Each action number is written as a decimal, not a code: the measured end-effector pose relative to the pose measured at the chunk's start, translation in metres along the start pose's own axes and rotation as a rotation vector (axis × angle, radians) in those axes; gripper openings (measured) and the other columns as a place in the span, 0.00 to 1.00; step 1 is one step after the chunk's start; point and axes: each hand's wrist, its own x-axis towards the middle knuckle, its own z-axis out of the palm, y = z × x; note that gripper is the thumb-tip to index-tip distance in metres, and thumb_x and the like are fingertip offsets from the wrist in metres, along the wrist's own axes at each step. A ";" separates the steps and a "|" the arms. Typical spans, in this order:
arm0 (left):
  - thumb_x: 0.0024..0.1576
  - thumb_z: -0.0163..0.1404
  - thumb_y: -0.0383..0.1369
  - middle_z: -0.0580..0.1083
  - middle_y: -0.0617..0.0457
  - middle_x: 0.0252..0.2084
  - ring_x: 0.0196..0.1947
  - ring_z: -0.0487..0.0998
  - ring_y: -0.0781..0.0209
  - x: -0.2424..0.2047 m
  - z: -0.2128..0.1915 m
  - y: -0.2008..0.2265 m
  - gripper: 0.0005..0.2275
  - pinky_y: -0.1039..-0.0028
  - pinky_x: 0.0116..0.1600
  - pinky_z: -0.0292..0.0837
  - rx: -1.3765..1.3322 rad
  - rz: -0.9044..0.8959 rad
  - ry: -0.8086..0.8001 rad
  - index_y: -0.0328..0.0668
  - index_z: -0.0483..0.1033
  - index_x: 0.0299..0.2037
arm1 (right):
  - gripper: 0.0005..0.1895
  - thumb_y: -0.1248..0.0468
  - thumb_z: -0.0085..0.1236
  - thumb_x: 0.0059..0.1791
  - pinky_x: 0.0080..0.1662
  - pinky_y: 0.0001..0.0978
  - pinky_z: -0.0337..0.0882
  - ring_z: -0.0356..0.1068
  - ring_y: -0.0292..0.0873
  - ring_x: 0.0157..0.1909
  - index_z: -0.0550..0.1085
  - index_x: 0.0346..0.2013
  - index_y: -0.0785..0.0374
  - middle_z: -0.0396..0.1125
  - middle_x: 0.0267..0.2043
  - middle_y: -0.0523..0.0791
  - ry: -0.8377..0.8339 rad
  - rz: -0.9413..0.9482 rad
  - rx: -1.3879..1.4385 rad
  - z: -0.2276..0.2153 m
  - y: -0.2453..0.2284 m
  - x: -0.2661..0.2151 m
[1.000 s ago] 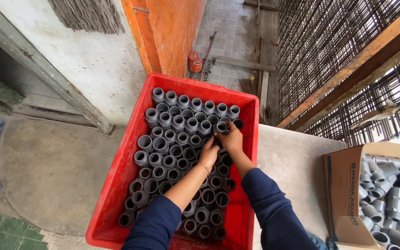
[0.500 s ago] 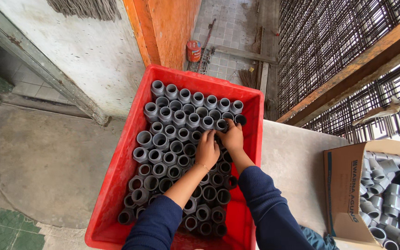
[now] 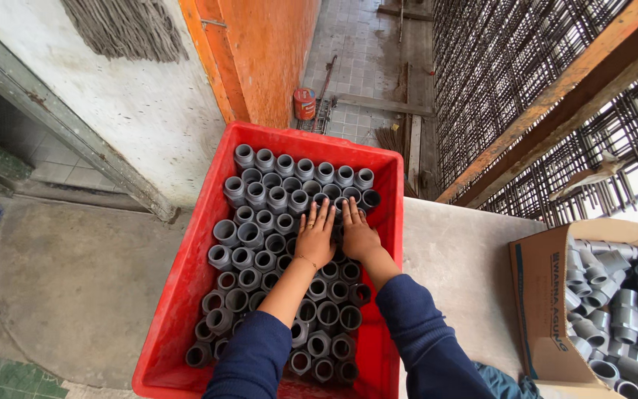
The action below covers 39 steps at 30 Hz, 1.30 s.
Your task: The person repeatedly picks gray plastic pipe fittings from a red bin, wipes each one with a dark cloth on a table, and places it into a cardboard box. The process continues for several fittings throughout the clip.
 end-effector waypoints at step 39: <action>0.50 0.51 0.38 0.39 0.45 0.75 0.75 0.36 0.46 0.098 0.210 0.606 0.42 0.44 0.72 0.24 0.178 0.702 -0.465 0.41 0.36 0.72 | 0.48 0.51 0.59 0.44 0.66 0.52 0.55 0.49 0.54 0.72 0.46 0.72 0.58 0.46 0.72 0.53 0.269 0.335 0.364 0.123 0.664 -0.230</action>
